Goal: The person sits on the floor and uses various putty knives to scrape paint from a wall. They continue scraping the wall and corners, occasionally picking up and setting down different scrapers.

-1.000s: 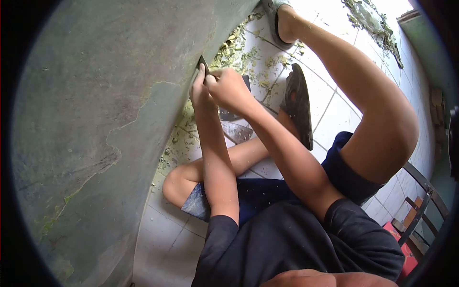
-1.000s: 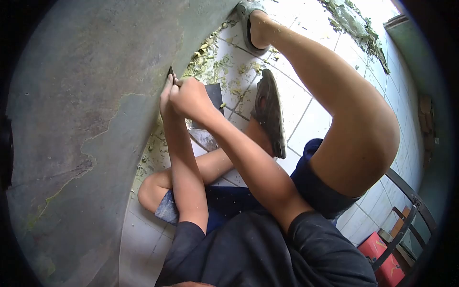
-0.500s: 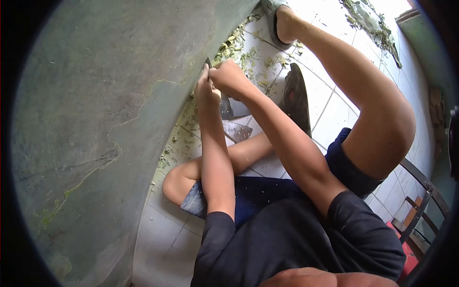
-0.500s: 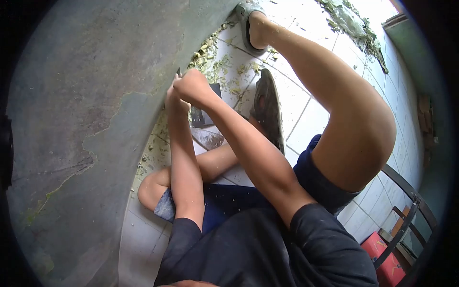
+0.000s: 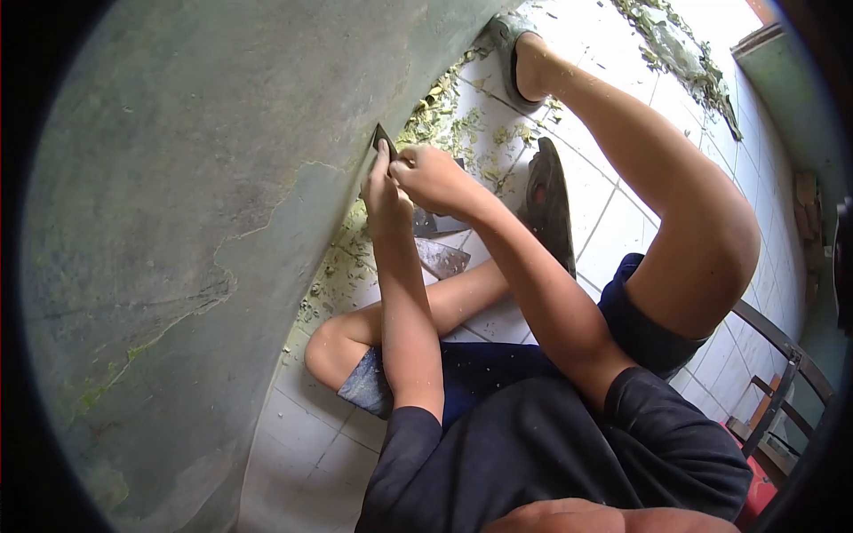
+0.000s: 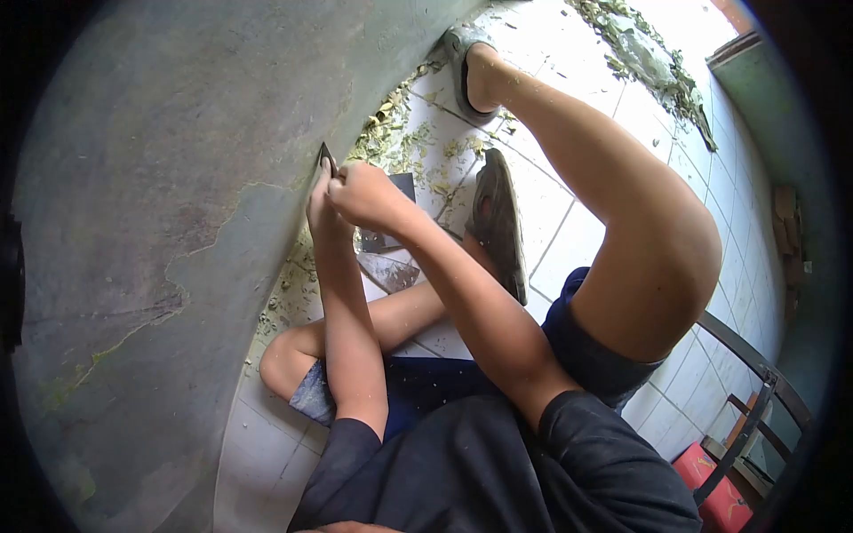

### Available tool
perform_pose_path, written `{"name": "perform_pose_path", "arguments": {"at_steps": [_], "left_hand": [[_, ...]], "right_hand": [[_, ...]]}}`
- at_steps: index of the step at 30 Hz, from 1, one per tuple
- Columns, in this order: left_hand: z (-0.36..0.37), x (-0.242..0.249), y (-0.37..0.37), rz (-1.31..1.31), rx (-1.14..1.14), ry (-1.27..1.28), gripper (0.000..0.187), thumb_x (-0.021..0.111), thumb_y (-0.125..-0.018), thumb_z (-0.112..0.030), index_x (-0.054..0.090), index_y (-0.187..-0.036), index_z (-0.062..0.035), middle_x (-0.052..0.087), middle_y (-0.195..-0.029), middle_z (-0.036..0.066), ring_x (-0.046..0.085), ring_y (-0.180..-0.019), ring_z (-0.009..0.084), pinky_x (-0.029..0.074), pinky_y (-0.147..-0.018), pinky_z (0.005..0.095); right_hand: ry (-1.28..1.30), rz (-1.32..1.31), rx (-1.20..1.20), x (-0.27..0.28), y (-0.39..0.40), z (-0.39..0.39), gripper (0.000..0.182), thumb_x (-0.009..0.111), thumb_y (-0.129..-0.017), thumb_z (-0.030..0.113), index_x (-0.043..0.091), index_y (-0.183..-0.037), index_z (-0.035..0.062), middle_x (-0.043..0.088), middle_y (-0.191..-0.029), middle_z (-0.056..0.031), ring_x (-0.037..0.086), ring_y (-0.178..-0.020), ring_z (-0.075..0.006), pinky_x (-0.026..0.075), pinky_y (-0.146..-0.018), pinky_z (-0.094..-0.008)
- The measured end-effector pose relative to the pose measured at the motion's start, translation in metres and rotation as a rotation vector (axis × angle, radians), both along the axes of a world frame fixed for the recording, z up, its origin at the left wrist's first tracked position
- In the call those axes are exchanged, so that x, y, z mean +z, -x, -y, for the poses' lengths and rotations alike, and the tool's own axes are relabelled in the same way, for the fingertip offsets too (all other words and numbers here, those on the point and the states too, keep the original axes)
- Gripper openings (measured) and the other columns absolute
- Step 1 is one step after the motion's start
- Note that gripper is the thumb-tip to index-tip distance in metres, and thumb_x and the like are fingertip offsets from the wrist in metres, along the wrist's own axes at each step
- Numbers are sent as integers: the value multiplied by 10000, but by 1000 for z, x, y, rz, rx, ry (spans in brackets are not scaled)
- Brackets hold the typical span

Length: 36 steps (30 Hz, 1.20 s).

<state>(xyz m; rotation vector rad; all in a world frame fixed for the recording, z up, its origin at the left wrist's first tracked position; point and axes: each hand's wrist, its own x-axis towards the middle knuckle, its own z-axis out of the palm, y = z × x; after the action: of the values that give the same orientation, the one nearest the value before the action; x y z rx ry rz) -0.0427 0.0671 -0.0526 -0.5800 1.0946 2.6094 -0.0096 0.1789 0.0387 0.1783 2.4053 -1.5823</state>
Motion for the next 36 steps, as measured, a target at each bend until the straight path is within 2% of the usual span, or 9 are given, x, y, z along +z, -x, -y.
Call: {"name": "perform_pose_path", "arguments": {"at_steps": [4, 11, 16, 17, 20, 25, 29, 32, 36], "left_hand": [[24, -10, -18, -37, -91, 178, 190, 663, -1005, -275, 649, -996, -86, 638, -910, 10, 598, -829, 100, 473, -756, 280], [42, 44, -62, -31, -250, 537, 244, 646, -1014, -271, 647, -866, -77, 639, -791, -11, 555, -670, 61, 439, -618, 214], [56, 45, -61, -217, -182, 641, 344, 616, -1032, -269, 624, -775, -40, 573, -706, -21, 487, -646, 50, 385, -576, 245], [56, 49, -61, -236, -159, 659, 360, 606, -1036, -274, 616, -767, -35, 557, -706, -25, 475, -650, 51, 377, -568, 253], [58, 60, -63, -305, -161, 805, 395, 611, -1026, -333, 636, -801, -10, 555, -708, -20, 484, -653, 56, 394, -581, 264], [53, 63, -62, -302, -129, 769, 352, 636, -1014, -354, 686, -844, -50, 521, -674, -59, 414, -626, 37, 304, -560, 239], [52, 62, -65, -270, -61, 695, 306, 656, -1007, -319, 683, -838, -65, 529, -687, -64, 419, -638, 39, 307, -577, 231], [49, 59, -63, -210, 28, 354, 121, 687, -970, -139, 701, -902, -40, 615, -801, -24, 503, -707, 67, 380, -649, 220], [50, 36, -58, -62, 111, 145, 62, 697, -892, 8, 708, -937, -32, 662, -856, 17, 571, -758, 109, 448, -719, 235]], "right_hand": [[290, 245, 261, -1, -14, -23, 338, 496, -1042, 302, 582, -1062, -25, 524, -615, -53, 494, -457, -127, 385, -395, -295], [183, 351, 332, 4, -27, -6, 388, 564, -1020, 375, 541, -983, -10, 587, -649, -67, 539, -497, -132, 424, -427, -294], [78, 155, 256, 19, -37, 4, 449, 693, -941, 328, 599, -1127, -69, 644, -721, -119, 599, -548, -158, 473, -461, -325], [53, 119, 267, 17, -35, 3, 566, 719, -888, 392, 581, -1031, -138, 675, -773, -251, 682, -615, -280, 533, -552, -403], [-74, -132, 257, 5, -34, 9, 539, 696, -911, 379, 586, -1081, -121, 682, -904, -331, 702, -854, -428, 543, -751, -450], [-117, -158, 256, 19, -35, 15, 606, 661, -947, 376, 478, -1251, -115, 659, -1006, -372, 662, -989, -489, 517, -860, -475], [-186, -235, 228, 29, -41, 18, 513, 633, -946, 309, 472, -1198, -108, 656, -986, -375, 651, -963, -507, 510, -842, -509], [-281, -181, 242, 29, -42, 21, 344, 586, -862, 165, 505, -1063, -103, 680, -899, -326, 677, -910, -486, 536, -823, -531], [-321, -172, 241, 24, -45, 23, 324, 575, -904, 202, 506, -1050, -79, 671, -873, -327, 658, -871, -500, 511, -797, -552]]}}
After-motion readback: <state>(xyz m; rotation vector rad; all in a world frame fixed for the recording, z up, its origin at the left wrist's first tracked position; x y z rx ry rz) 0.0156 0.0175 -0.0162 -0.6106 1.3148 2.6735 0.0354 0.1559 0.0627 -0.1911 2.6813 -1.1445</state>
